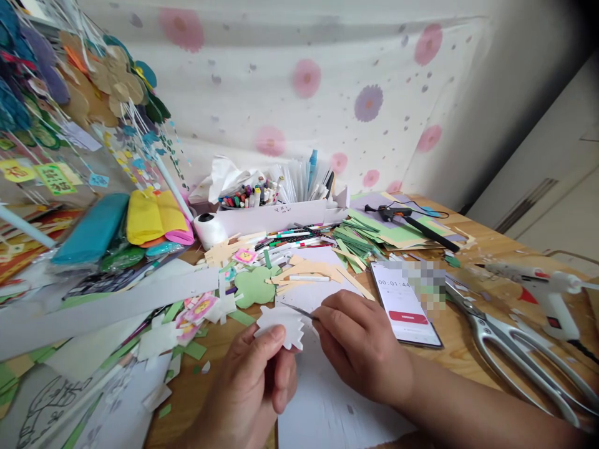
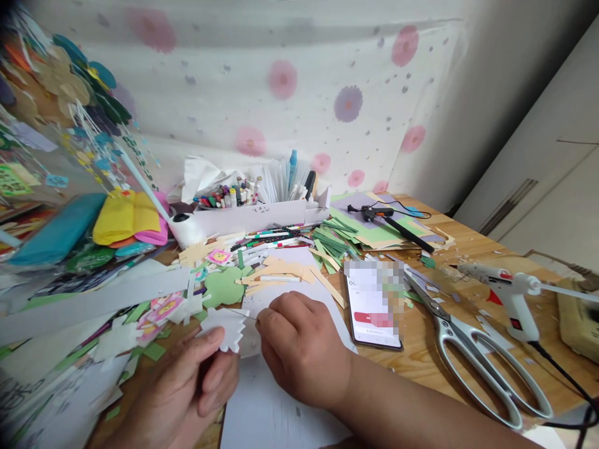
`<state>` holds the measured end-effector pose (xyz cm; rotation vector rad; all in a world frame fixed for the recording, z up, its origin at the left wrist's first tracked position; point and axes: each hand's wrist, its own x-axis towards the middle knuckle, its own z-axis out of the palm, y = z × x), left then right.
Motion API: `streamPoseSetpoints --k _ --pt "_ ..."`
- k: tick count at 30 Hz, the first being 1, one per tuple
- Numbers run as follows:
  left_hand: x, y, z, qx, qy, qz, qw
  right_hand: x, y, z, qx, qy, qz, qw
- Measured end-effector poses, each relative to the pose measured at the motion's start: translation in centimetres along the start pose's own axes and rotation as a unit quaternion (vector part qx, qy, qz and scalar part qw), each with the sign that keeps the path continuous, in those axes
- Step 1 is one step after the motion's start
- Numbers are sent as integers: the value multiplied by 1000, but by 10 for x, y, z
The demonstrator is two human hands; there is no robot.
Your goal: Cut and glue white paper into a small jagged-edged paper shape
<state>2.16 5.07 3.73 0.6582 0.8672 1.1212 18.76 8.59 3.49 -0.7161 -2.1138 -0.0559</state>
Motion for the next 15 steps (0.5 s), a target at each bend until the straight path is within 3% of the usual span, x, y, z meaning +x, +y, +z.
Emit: streamPoseSetpoints --k 6,10,15 --pt "-6 -5 1 1 -14 -13 1000 -2 -2 3 -28 -5 -12 1000" --pt "-5 -6 7 -8 16 10 1000 -4 -2 5 -34 30 -24 999" --pt "6 9 4 -64 90 29 993 -6 0 0 -7 69 -30 997"
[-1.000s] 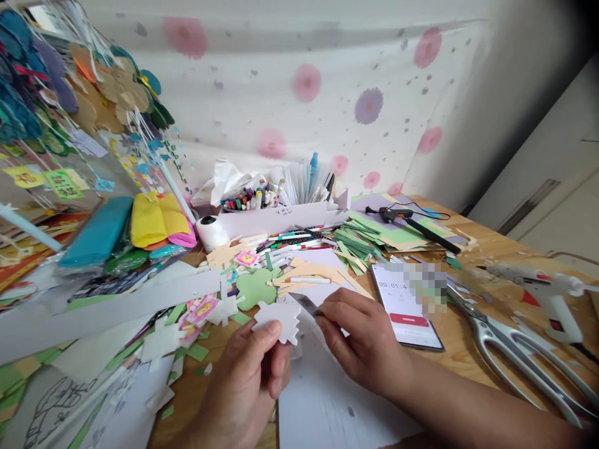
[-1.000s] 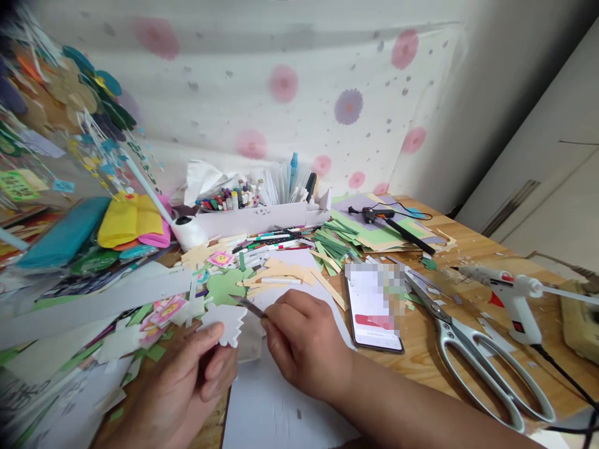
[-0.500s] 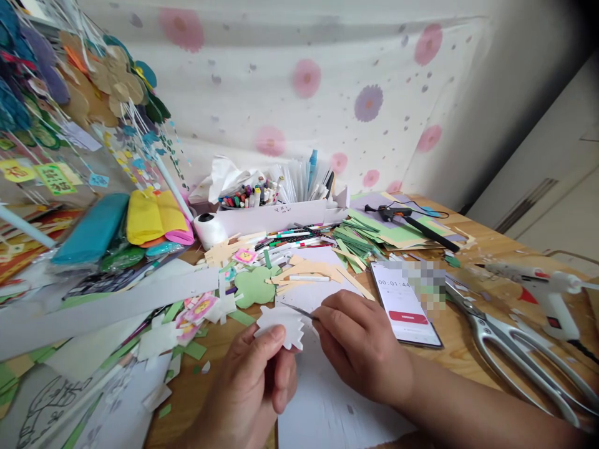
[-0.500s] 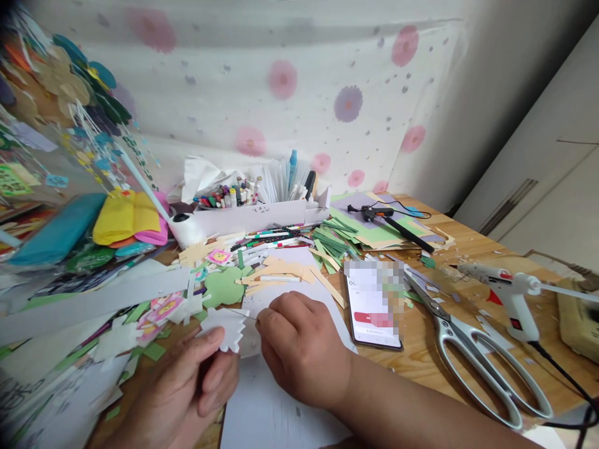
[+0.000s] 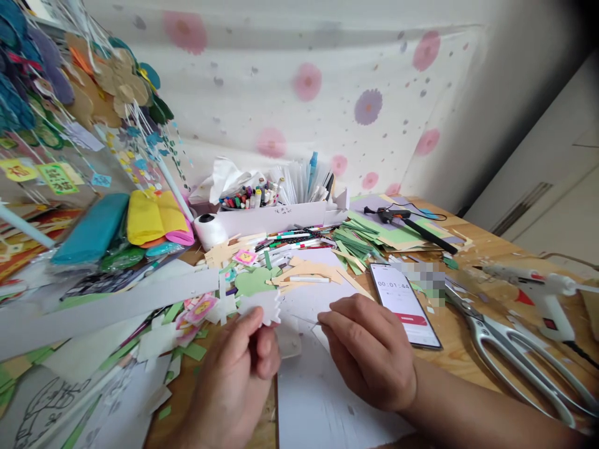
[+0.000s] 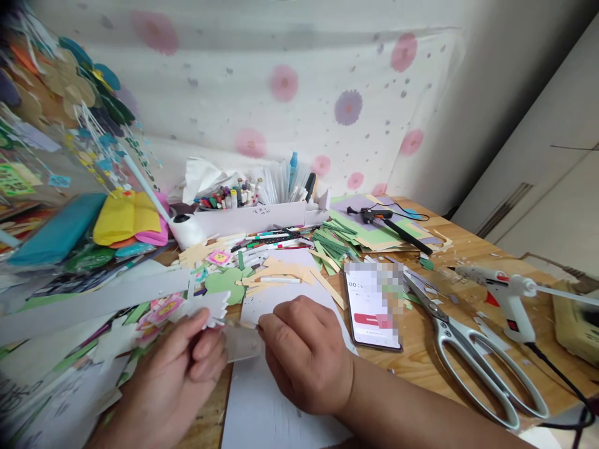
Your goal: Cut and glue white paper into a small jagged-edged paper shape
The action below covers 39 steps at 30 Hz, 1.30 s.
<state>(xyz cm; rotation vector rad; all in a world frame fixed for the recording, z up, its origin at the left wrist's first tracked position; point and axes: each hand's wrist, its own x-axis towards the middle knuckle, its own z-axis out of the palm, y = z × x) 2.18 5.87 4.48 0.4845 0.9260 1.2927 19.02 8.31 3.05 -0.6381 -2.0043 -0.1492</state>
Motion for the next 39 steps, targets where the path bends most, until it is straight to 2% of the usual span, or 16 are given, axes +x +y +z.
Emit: streamPoseSetpoints --k 5,9,13,33,36,39 --pt "2 6 -5 73 -68 -18 995 5 4 -4 95 -37 79 992" --pt "0 3 -6 85 -71 -2 994 7 5 -5 148 -82 80 982" --pt "1 3 -7 90 -78 2 993 9 4 -5 170 -94 84 977" --pt "-2 1 -11 48 -110 -58 991 9 -3 -4 147 -116 69 980" --pt "-3 -1 -7 54 -111 -58 991 9 -4 -3 162 -102 71 979" --pt "-2 1 -5 54 -93 -38 994 8 -2 -5 169 -56 76 981"
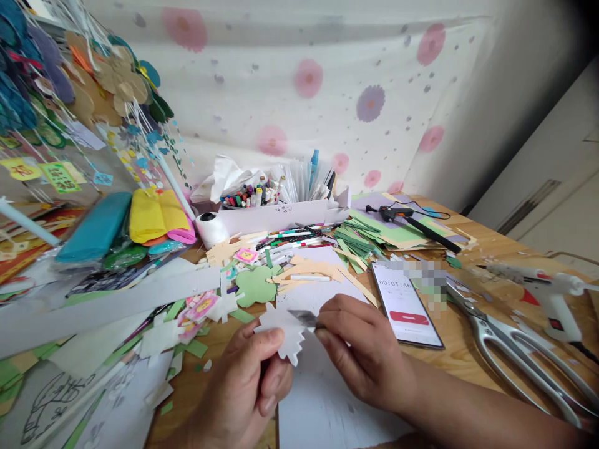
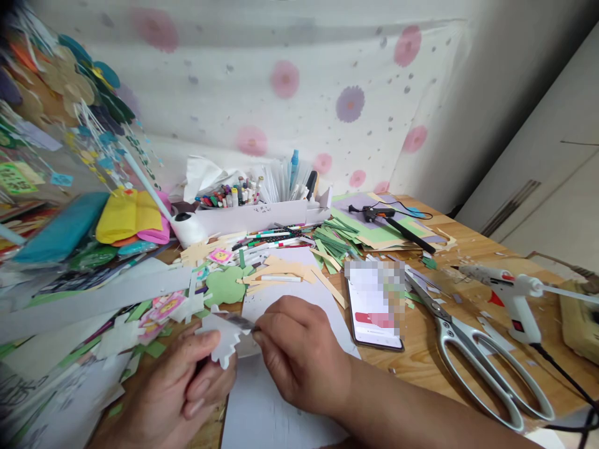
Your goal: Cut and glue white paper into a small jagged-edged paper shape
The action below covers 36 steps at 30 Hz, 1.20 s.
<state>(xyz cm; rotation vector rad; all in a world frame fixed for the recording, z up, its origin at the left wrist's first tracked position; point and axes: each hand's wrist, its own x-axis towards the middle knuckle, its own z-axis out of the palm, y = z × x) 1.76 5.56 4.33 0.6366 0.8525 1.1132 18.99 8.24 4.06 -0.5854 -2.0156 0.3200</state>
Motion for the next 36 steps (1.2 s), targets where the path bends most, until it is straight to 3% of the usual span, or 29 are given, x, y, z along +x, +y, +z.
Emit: streamPoseSetpoints --k 4,9,14,21,31,36 --pt "2 2 -6 -2 12 18 1000 1 4 -5 -10 47 20 999" --pt "5 1 -16 9 7 19 1000 3 6 -2 17 -17 18 1000" --pt "6 1 -9 17 -47 32 998 2 4 -1 7 -30 3 1000" --pt "2 -1 -1 12 -41 2 999 1 5 -1 -55 -19 -1 998" --pt "5 2 -1 10 -2 29 1000 0 5 1 -90 -15 -22 996" --pt "4 2 -1 9 -14 15 1000 0 3 0 -93 -14 -29 995"
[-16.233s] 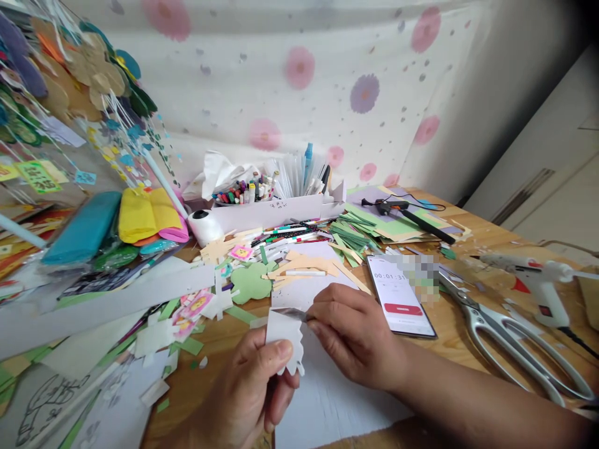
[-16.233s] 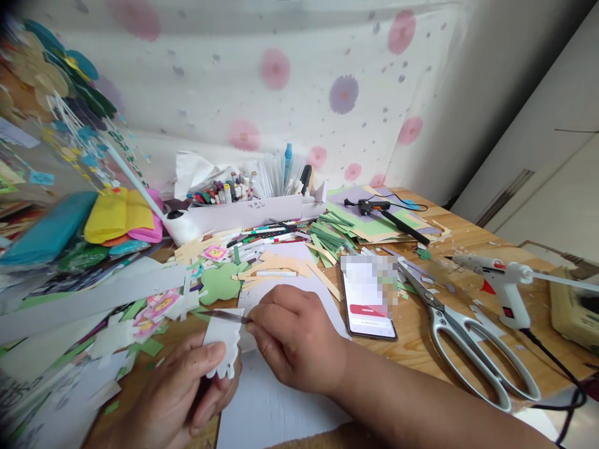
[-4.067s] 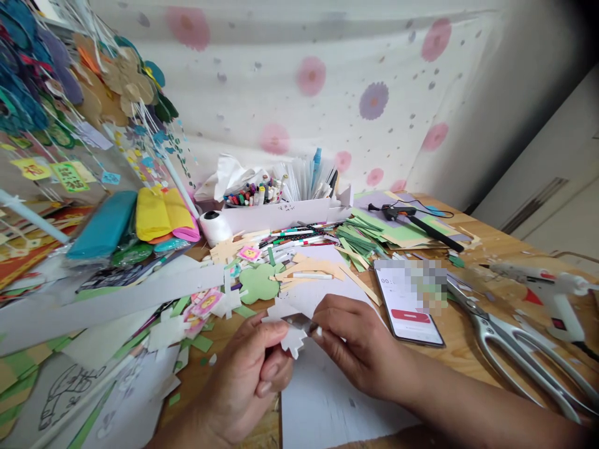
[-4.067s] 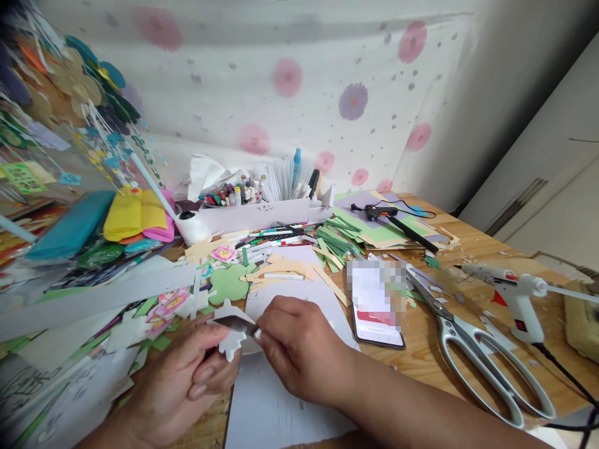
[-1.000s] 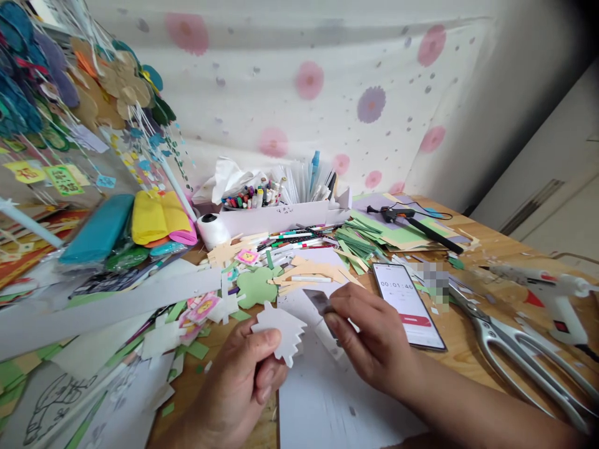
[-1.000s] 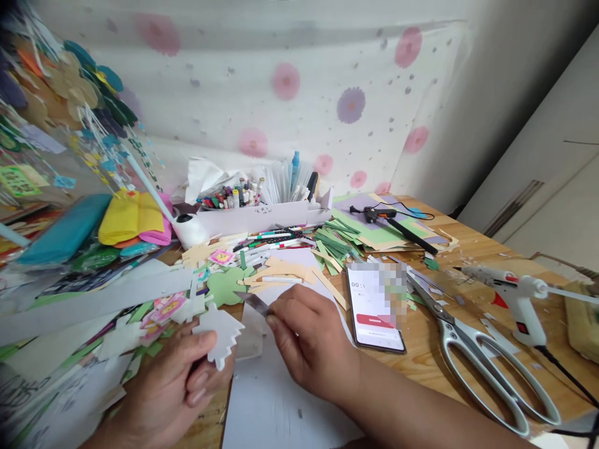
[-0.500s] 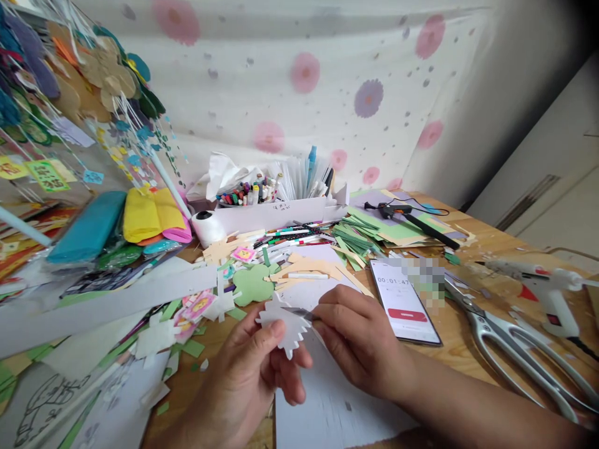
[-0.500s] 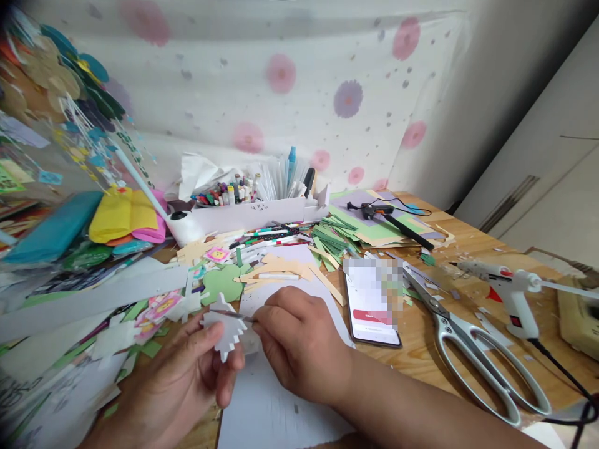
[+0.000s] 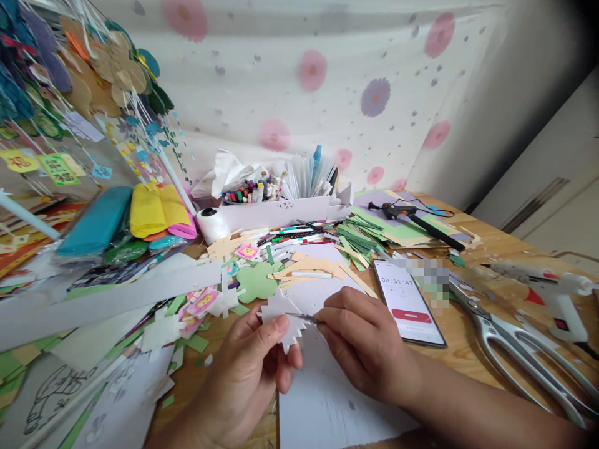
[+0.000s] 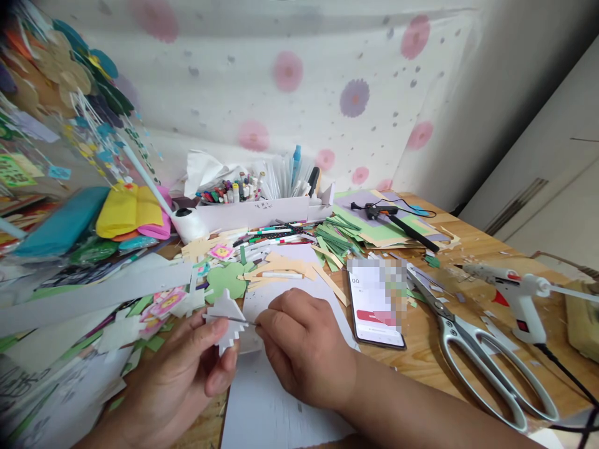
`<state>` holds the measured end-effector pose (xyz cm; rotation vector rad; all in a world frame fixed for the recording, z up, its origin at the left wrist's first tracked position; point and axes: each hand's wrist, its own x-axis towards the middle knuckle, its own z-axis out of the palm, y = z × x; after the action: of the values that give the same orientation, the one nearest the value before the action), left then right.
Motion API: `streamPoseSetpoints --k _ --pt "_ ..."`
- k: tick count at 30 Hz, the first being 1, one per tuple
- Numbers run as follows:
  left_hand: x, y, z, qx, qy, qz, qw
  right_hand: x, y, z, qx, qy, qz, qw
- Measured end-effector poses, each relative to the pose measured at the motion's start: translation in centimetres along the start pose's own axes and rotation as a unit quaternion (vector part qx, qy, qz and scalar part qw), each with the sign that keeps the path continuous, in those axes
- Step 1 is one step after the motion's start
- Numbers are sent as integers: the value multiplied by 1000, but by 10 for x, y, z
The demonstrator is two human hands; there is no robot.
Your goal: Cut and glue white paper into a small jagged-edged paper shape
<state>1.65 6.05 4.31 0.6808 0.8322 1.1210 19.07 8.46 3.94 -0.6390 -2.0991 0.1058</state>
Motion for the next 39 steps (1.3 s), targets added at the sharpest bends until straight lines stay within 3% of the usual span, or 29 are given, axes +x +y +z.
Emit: streamPoseSetpoints --k 11,18,32,39 --pt "-2 -1 2 -11 -17 4 1000 0 -2 -3 10 18 -17 1000" --pt "-5 1 2 -31 -14 -31 999 0 -4 -2 7 -3 -34 999" --pt "-8 2 7 -48 -9 -80 996 -8 2 7 -49 13 -49 998" --pt "-7 -1 6 -40 -27 -25 999 -9 0 6 -41 60 -72 995"
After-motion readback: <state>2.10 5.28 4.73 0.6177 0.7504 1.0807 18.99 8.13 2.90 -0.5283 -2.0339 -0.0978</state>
